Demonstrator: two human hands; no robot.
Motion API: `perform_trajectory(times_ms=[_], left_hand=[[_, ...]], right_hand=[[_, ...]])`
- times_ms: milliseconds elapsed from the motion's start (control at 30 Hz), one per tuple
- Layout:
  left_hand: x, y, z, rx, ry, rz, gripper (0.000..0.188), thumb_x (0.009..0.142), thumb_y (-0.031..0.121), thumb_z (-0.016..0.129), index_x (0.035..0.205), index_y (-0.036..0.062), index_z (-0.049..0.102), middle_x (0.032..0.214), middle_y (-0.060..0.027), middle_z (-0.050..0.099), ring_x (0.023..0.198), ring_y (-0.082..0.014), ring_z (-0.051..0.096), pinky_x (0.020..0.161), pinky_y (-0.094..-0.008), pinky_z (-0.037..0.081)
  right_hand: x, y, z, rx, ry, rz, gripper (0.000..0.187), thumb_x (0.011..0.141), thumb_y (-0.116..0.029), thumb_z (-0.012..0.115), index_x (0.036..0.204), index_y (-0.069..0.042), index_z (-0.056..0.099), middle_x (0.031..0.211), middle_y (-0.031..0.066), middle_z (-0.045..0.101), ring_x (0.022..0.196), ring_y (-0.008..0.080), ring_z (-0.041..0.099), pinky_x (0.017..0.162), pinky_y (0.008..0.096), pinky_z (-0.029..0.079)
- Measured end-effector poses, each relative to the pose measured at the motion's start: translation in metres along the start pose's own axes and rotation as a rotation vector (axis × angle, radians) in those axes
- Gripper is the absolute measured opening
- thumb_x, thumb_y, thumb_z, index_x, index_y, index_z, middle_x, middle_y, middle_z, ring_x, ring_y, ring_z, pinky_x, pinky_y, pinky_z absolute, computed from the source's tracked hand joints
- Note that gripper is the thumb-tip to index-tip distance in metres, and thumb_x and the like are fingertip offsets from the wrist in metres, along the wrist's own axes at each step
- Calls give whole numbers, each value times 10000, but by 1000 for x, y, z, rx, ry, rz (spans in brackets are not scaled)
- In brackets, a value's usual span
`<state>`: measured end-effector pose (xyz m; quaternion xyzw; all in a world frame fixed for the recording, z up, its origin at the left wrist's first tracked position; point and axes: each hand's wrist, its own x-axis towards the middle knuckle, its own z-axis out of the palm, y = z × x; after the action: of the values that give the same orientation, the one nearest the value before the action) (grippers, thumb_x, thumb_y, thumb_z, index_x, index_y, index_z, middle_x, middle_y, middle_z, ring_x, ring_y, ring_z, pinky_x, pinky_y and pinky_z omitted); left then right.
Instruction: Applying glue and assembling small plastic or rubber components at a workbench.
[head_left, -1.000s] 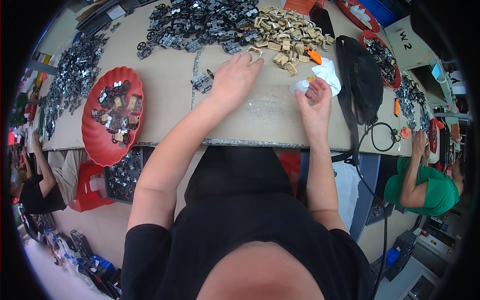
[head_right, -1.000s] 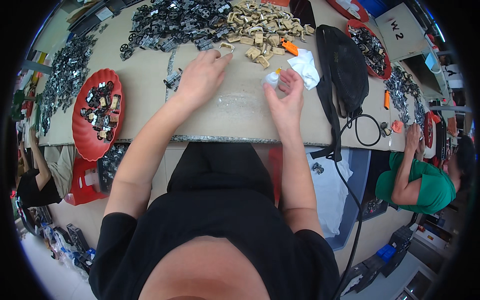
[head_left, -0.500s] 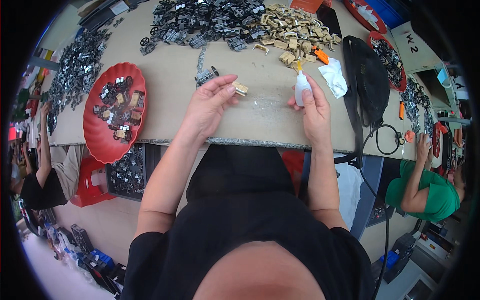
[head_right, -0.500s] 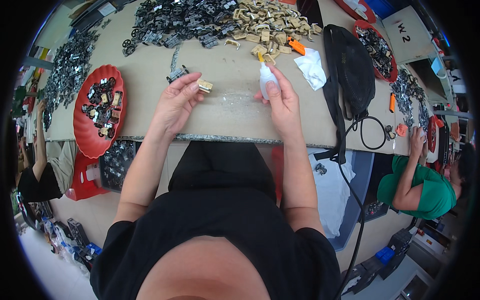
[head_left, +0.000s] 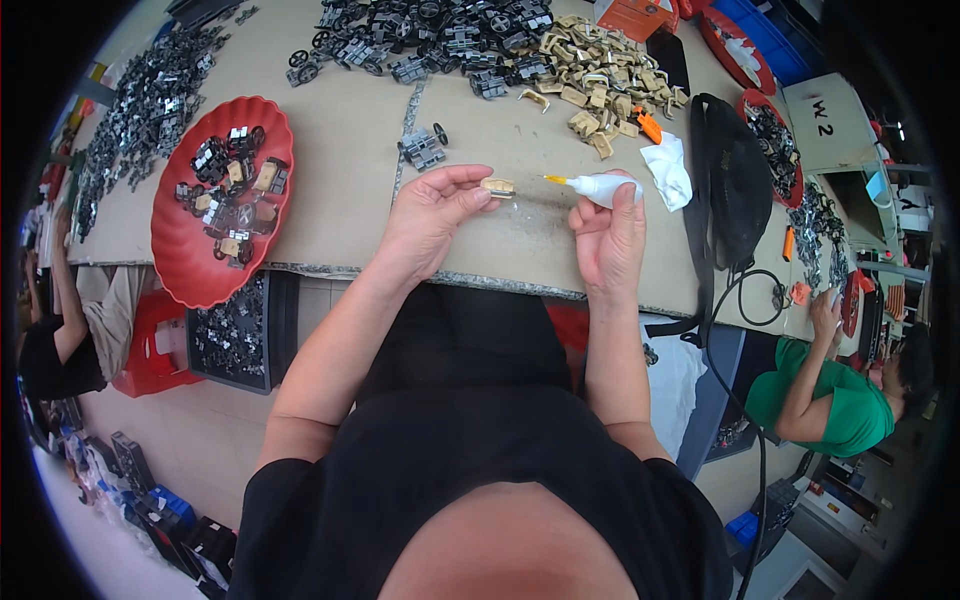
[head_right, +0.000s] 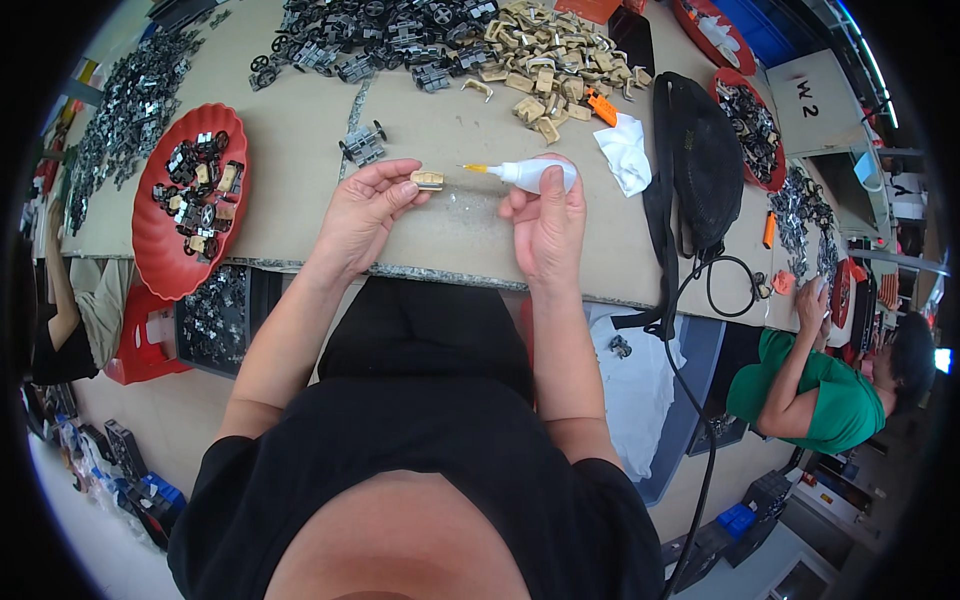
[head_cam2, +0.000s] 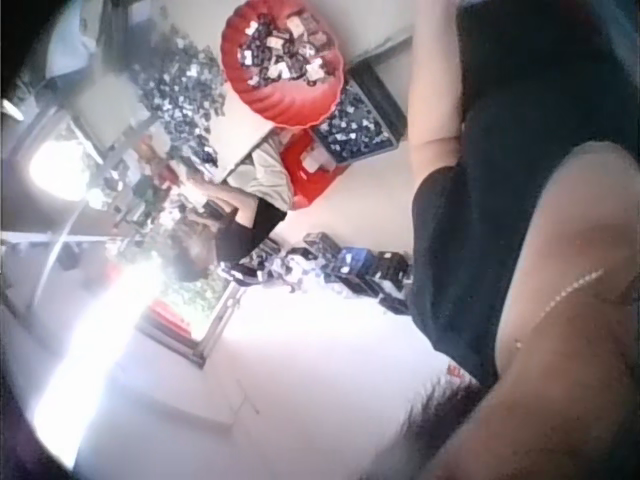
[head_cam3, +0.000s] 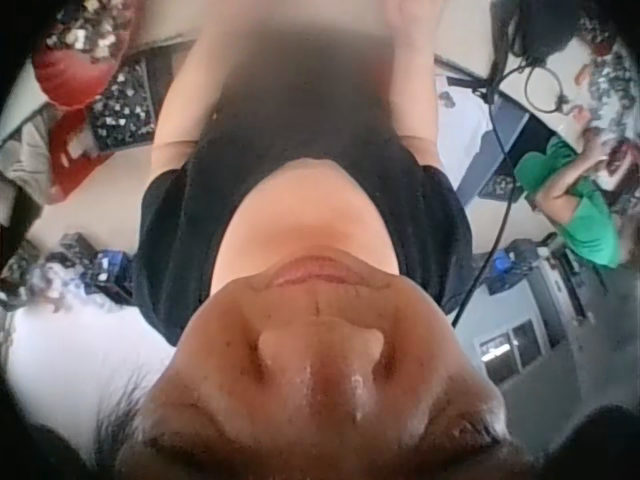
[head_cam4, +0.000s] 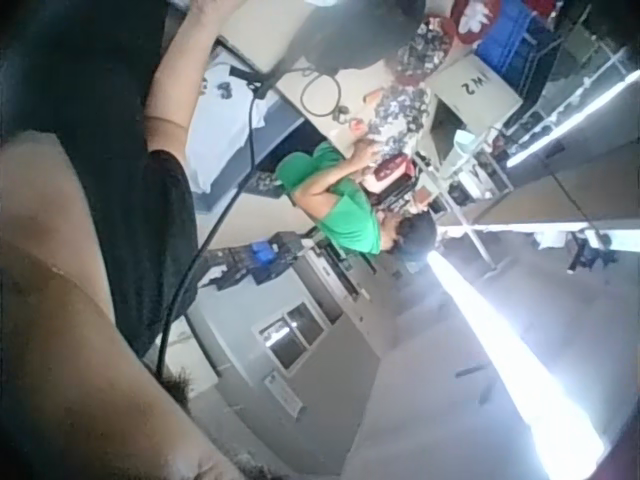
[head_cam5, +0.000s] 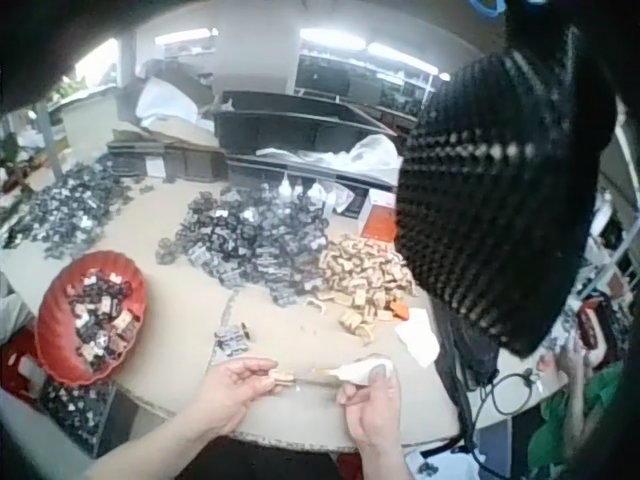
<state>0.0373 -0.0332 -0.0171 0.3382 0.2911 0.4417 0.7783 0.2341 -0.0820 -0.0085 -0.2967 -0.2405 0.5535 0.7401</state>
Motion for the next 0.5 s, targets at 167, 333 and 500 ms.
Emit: perform_trajectory(times_ms=[167, 333, 500], left_hand=[[0, -1, 0, 7, -5, 14, 256, 818, -3, 593, 1062, -61, 541, 940, -124, 613, 851, -159, 601, 820, -267, 491], [-1, 0, 1, 36, 3, 10, 236, 820, -8, 585, 1051, -51, 557, 930, -133, 621, 843, -173, 612, 815, -273, 496], [-1, -2, 2, 40, 8, 12, 236, 821, -11, 583, 1052, -52, 561, 922, -133, 624, 832, -171, 615, 805, -269, 500]], right_hand=[[-3, 13, 11, -221, -37, -121, 241, 884, -160, 550, 1046, -15, 445, 907, 111, 550, 671, 125, 532, 595, 289, 471], [-8, 19, 10, -421, -111, -266, 262, 880, -148, 552, 1037, 5, 409, 949, 130, 532, 700, 135, 533, 630, 269, 467], [-9, 20, 9, -482, -142, -312, 253, 880, -136, 550, 1032, 6, 407, 962, 129, 526, 705, 129, 530, 632, 252, 463]])
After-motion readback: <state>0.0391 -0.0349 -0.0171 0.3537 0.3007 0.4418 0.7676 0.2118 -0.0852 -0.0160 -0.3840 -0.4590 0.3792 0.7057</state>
